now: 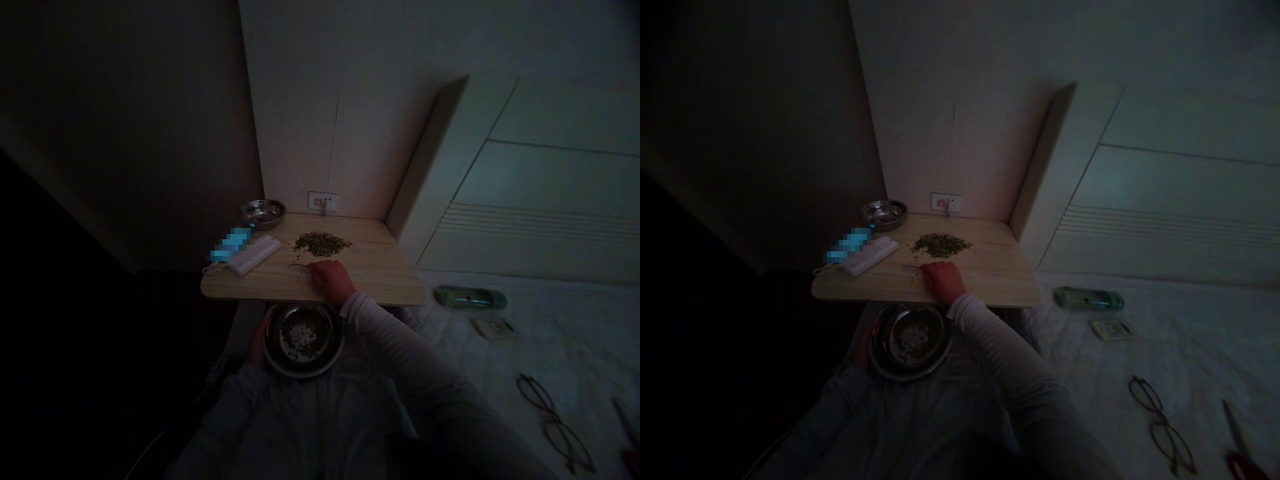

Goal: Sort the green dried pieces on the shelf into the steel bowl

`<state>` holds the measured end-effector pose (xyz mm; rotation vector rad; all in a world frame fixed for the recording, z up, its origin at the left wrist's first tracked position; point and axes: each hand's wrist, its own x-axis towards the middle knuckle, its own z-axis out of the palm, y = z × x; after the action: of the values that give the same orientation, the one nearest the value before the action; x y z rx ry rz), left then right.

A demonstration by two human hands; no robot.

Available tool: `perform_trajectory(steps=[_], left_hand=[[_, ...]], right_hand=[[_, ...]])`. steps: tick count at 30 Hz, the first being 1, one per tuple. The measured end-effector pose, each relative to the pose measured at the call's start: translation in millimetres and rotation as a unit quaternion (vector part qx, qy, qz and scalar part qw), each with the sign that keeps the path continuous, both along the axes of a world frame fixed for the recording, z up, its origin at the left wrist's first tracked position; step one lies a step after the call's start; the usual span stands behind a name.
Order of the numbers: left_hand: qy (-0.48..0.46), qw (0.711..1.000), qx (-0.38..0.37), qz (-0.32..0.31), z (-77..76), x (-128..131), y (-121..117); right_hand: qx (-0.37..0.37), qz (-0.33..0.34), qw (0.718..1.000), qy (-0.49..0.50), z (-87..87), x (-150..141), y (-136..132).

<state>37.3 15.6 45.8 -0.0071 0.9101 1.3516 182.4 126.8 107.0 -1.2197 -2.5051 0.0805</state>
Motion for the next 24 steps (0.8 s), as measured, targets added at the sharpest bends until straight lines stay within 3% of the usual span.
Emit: perform_trajectory(steps=[10,24], left_hand=[[0.006,1.000,-0.016,0.015,11.7,4.8,-2.4],[0.012,1.000,-0.020,0.000,6.0,4.8,-2.6]], right_hand=[[-0.005,0.019,1.000,-0.019,0.3,-4.3,-1.2],[-0.006,0.043,0.999,-0.015,-0.7,-4.6,-8.4]])
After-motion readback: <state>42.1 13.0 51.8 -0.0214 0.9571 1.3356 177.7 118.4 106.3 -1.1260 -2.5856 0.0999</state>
